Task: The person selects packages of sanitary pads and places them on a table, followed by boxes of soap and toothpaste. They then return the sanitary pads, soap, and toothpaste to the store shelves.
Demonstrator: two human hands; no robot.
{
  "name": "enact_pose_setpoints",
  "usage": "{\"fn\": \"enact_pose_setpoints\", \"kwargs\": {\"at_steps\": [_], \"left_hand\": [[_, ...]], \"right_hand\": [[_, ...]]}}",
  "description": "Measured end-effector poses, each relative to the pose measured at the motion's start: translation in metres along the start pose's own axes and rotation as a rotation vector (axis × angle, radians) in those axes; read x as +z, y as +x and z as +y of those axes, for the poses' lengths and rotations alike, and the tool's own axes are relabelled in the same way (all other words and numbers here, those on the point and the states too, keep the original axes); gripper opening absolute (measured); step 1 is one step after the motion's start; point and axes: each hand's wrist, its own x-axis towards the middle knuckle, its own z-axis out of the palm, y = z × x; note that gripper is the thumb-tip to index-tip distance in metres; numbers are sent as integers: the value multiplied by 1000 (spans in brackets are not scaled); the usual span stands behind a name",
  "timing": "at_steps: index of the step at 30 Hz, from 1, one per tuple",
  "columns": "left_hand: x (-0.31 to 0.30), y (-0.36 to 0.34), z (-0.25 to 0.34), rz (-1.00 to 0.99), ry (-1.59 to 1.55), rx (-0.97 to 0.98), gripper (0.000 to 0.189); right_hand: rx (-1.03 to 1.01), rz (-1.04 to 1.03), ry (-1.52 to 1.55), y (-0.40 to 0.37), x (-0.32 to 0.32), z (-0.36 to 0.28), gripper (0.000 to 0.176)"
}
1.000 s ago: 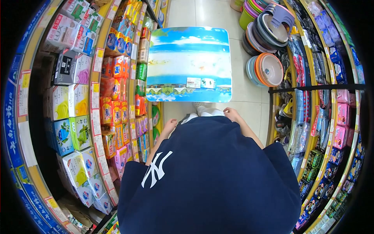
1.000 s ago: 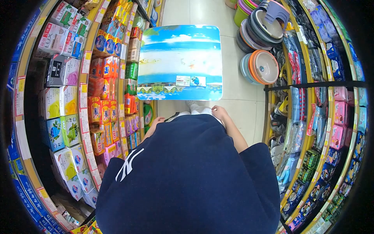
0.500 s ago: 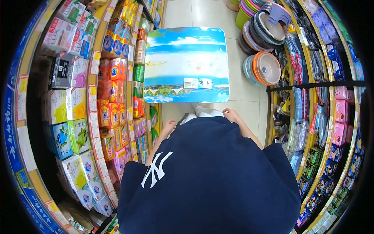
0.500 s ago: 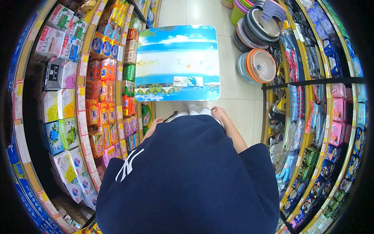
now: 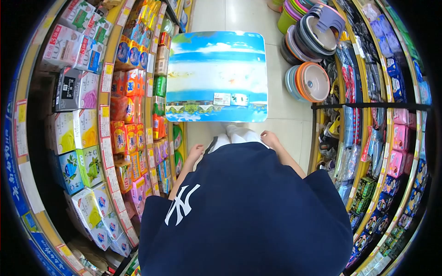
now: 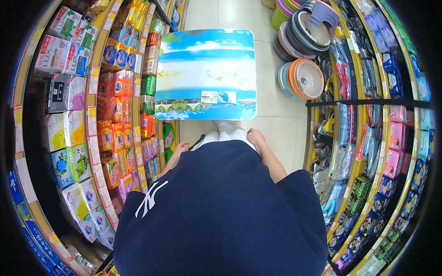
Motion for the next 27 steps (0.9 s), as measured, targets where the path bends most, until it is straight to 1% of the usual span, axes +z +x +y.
{"fn": "enact_pose_setpoints", "kwargs": {"at_steps": [3, 5, 8, 10, 12, 13, 14, 15, 16, 18, 20, 22, 23, 24, 26, 27], "left_hand": [[6, -5, -2, 43, -46, -78, 30], [7, -13, 3, 59, -64, -134, 30], [14, -24, 16, 72, -85, -203, 28], [19, -22, 17, 46, -31, -241, 28], [18, -14, 24, 23, 56, -248, 28], [19, -10, 33, 14, 31, -238, 28], [19, 2, 26, 5, 72, -183, 28], [17, 19, 18, -10, 116, -121, 29], [16, 32, 23, -7, 168, -94, 29], [20, 62, 42, -7, 249, -43, 30], [22, 99, 62, -6, 333, -106, 34], [28, 134, 98, 13, -30, -340, 44], [32, 152, 120, 40, -60, -366, 47], [35, 167, 140, 68, -87, -393, 50], [49, 194, 175, 172, -126, -421, 50], [53, 210, 182, 110, -247, -473, 49]], "right_hand": [[-30, -7, -35, 9, 3, -1, 30], [4, -16, 16, 17, 5, -1, 32], [25, -34, 32, 43, 10, 2, 32], [27, -26, 31, 64, 20, 7, 32], [19, -161, 102, 102, 32, 17, 31], [22, -230, 147, 111, 34, 8, 31], [33, -277, 142, 122, 33, 4, 36], [16, -211, 124, 131, 31, -6, 40], [9, -147, 104, 137, 31, -12, 43], [246, -89, 183, 163, 26, -24, 54], [300, 28, 310, 182, 17, -35, 55], [368, 26, 447, 213, 20, -34, 60], [399, 32, 520, 224, 23, -35, 63], [447, -46, 557, 226, 20, -43, 65], [533, -200, 628, 228, -7, -68, 69], [553, -225, 629, 232, -7, -69, 70]]}}
